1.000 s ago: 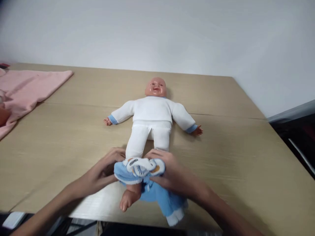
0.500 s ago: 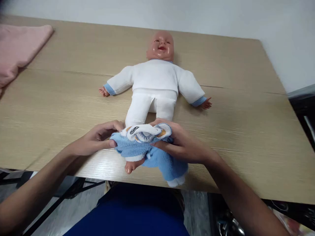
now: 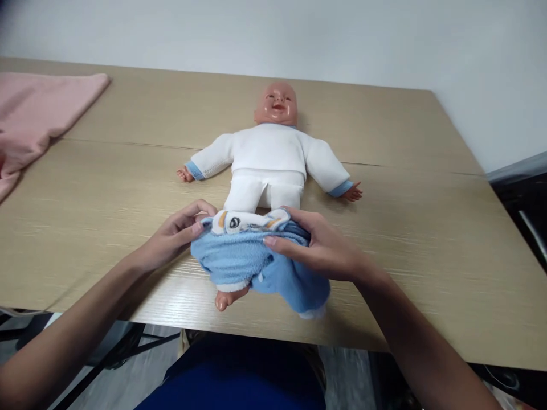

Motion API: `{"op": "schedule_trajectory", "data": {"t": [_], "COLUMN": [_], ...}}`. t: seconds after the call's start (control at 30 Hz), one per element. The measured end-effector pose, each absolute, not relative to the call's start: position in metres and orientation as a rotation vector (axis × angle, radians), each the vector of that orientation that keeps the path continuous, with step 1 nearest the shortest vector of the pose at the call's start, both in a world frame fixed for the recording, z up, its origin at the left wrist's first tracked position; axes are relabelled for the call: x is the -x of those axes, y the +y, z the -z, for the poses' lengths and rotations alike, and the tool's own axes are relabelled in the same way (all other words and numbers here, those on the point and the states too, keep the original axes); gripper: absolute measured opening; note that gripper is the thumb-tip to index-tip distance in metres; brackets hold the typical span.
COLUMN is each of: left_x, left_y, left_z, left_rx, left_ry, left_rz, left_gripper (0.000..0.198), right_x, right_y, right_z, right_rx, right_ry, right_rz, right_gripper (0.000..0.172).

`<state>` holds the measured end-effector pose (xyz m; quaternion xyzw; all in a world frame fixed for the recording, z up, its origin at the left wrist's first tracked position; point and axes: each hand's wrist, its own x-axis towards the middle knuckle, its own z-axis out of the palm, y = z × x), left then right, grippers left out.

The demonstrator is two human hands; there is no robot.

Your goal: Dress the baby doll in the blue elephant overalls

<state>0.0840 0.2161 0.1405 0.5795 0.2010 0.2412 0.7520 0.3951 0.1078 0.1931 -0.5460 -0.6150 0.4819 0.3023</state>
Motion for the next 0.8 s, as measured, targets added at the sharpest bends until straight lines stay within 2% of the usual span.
{"op": "schedule_trajectory", "data": {"t": [0.17,0.27,0.43,0.53,0.63,0.77,0.8], "left_x": [-0.095,-0.099,-0.099,-0.098,-0.101,-0.118,-0.125], "left_y": [0.223,0.227,0.233,0.233,0.229,0.224,0.224], "left_z": [-0.14,-0.139,-0.134,-0.134,-0.15,-0.187,-0.195], "left_rx": [-1.302,-1.285,-1.268,-1.363,-1.723,-2.144,-2.171], "left_ry": [0.522,0.549,0.653,0.706,0.764,0.594,0.531], "left_rz": [-0.681,-0.781,-0.683,-0.669,-0.728,-0.604,-0.534], "left_gripper": [0.024,0.025,0.03,0.03,0.031,0.066,0.069], "right_x": [-0.397,-0.396,-0.395,-0.398,-0.404,-0.409,-0.409], "right_y": [0.115,0.124,0.126,0.122,0.118,0.116,0.116], "right_z": [-0.187,-0.18,-0.179,-0.184,-0.193,-0.203,-0.204], "right_rx": [1.256,1.314,1.483,1.555,1.561,1.397,1.354], "right_ry": [-1.377,-1.332,-1.568,-1.61,-1.659,-1.646,-1.621], "right_rz": [-1.383,-1.218,-0.954,-1.08,-1.269,-1.427,-1.421], "right_gripper": [0.038,0.033,0.033,0.043,0.047,0.041,0.041]}}
